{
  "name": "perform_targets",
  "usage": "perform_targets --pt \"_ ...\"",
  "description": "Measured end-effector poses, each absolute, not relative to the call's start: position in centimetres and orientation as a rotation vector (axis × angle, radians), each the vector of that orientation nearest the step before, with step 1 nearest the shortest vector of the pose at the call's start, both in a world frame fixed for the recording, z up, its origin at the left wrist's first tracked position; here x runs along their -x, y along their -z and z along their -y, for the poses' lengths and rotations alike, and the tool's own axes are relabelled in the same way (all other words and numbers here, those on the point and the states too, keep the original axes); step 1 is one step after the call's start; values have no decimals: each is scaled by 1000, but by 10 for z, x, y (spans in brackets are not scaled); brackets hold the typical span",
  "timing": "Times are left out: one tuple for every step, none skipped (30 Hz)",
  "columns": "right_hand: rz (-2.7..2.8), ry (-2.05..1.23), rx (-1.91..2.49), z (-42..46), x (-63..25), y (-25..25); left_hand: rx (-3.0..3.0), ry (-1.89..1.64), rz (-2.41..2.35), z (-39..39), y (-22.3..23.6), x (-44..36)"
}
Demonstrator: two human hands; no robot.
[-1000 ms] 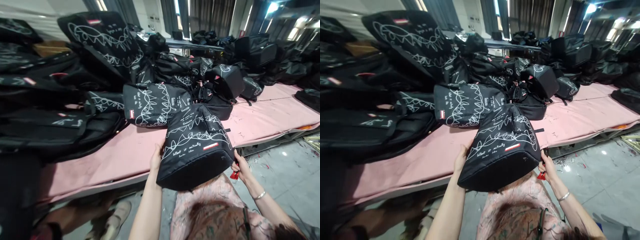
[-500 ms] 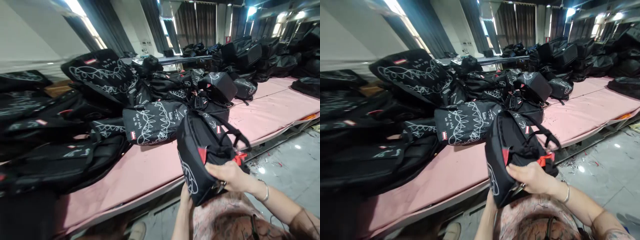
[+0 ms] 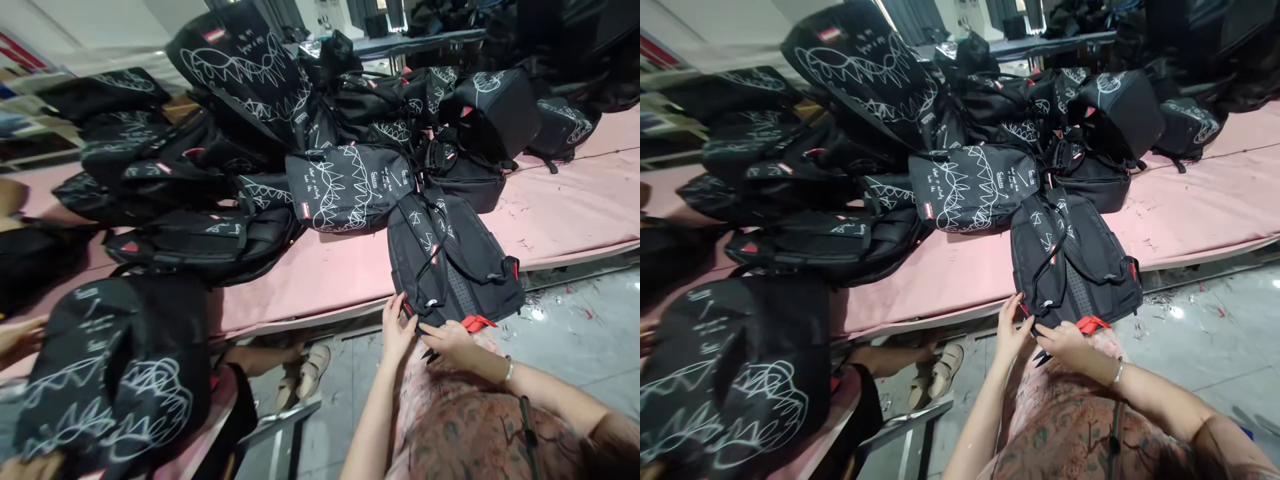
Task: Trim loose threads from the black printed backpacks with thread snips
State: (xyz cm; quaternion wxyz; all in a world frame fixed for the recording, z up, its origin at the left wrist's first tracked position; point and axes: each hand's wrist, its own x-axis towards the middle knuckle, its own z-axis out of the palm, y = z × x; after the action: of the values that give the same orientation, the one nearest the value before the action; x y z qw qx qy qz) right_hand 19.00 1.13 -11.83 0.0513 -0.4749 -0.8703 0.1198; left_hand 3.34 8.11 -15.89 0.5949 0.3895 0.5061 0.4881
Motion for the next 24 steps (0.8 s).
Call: perform_targets --pt "2624 -395 1473 -9 -190 115 -946 -1167 -1188 -87 159 -39" --pt "2593 -419 1508 -7 -189 112 -967 -1192 -1196 -93 160 -43" --pt "2555 -441 1544 -5 -188 111 -958 -1204 -1196 -100 162 -46" --pt "2514 -460 1577 -3 -188 111 -923 -1200 -1185 -106 165 -47" --pt "2472 -477 1607 0 -188 112 -881 -1188 -1168 -112 168 -47" --pt "2430 -490 1635 2 -188 114 -839 -1173 -1147 -116 170 -44" --pt "2393 -500 1659 4 -188 117 -794 -1157 -1123 -119 172 -41" --pt "2360 -505 1681 6 -189 120 -753 -1140 -1097 -120 174 -36" --pt "2331 -508 1698 8 -191 123 -717 -1122 -1070 -121 174 -31" --pt "2303 -508 1711 10 -193 127 -689 -1103 -1042 -120 173 -25" --pt "2277 -509 1717 12 -195 131 -669 -1083 -1015 -119 171 -20" --pt "2254 -508 1717 14 -197 135 -656 -1060 -988 -117 167 -15" --pt "2234 -506 1717 15 -199 138 -649 -1032 -962 -116 163 -10" --pt "2221 -504 1715 16 -201 141 -643 -1002 -934 -115 158 -7" --pt "2216 -502 1710 17 -202 144 -647 -962 -906 -115 152 -5" --pt "2215 -500 1702 17 -202 147 -675 -918 -894 -116 148 -4" --pt "2219 -495 1690 17 -203 149 -722 -876 -901 -117 144 -5" --pt "2222 -487 1675 18 -204 151 -780 -842 -925 -118 141 -8" --pt "2225 -476 1653 18 -204 153 -838 -821 -960 -120 140 -11" --pt "2225 -461 1628 19 -206 154 -888 -815 -1000 -123 141 -15" --pt "2221 -444 1602 20 -208 155 -917 -827 -1037 -125 142 -18" --pt "2209 -430 1579 21 -211 155 -918 -857 -1063 -128 144 -20" --pt "2187 -418 1562 22 -214 156 -903 -891 -1073 -131 146 -20" --pt "2159 -411 1550 24 -218 155 -886 -929 -1080 -133 147 -17"
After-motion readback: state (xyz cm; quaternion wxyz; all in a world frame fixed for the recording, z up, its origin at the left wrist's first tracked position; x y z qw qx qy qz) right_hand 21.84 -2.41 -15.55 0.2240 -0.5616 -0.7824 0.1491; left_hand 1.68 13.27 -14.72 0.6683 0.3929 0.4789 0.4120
